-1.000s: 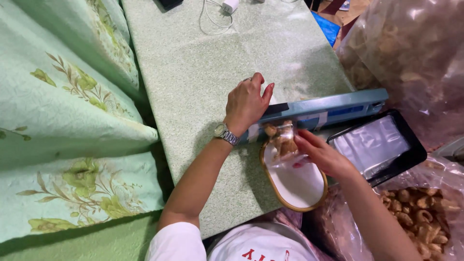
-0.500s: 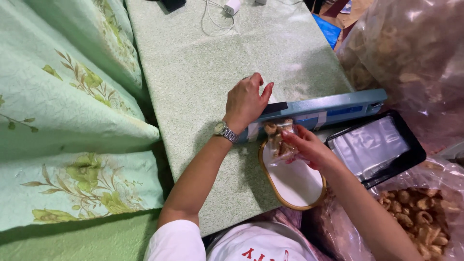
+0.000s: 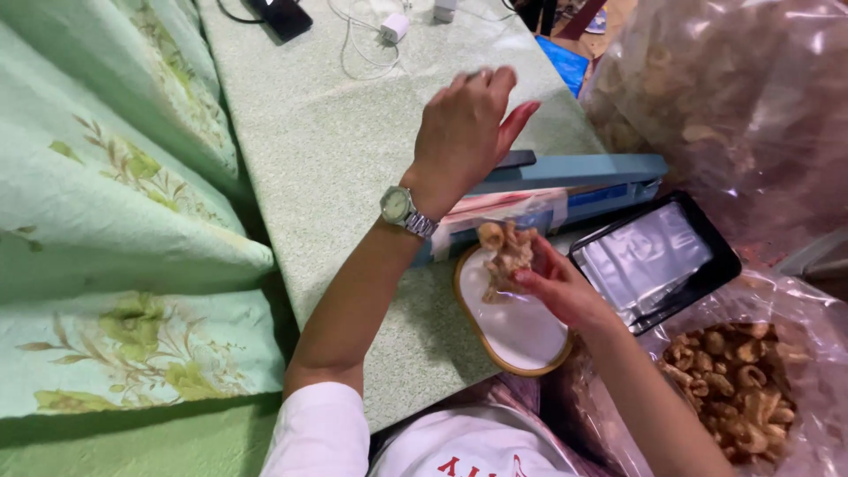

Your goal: Filling small plastic bags with snacks and sealing them using a heat sealer

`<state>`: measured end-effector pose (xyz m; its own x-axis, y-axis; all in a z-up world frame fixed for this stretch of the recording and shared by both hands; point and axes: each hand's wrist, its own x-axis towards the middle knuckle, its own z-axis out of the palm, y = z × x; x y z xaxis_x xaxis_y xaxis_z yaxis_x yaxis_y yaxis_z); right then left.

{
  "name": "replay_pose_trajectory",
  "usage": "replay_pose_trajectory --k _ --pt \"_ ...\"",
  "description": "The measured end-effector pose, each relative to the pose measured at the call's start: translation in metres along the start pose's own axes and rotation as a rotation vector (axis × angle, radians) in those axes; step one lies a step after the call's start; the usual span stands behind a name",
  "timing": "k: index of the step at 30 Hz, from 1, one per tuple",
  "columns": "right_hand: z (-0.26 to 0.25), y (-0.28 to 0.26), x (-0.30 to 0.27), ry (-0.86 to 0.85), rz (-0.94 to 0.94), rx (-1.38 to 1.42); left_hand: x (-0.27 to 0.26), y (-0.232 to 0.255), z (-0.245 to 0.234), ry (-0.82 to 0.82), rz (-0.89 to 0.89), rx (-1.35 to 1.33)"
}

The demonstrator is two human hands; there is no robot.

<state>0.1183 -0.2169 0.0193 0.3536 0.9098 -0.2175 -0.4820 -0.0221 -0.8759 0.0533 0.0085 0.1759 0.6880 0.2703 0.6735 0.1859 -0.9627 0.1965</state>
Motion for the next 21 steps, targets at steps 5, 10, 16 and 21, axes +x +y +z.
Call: replay_pose_trajectory --k 5,10,16,21 --pt "-0.014 -0.003 -0.039 0.021 -0.223 -0.194 -0.028 0.042 -0.038 0.376 0.168 -0.443" --pt "-0.01 -0.01 -0.068 0.22 -0.335 -0.268 -0.115 0.104 0.004 0.41 -0.213 -1.133" --pt "-0.007 0.007 -0.091 0.317 -0.575 -0.531 -0.145 0.144 0.049 0.033 -0.404 -1.361" --pt "-0.025 -0.048 -0.11 0.464 -0.966 -1.028 -0.126 0.149 0.067 0.043 -0.198 -1.372"
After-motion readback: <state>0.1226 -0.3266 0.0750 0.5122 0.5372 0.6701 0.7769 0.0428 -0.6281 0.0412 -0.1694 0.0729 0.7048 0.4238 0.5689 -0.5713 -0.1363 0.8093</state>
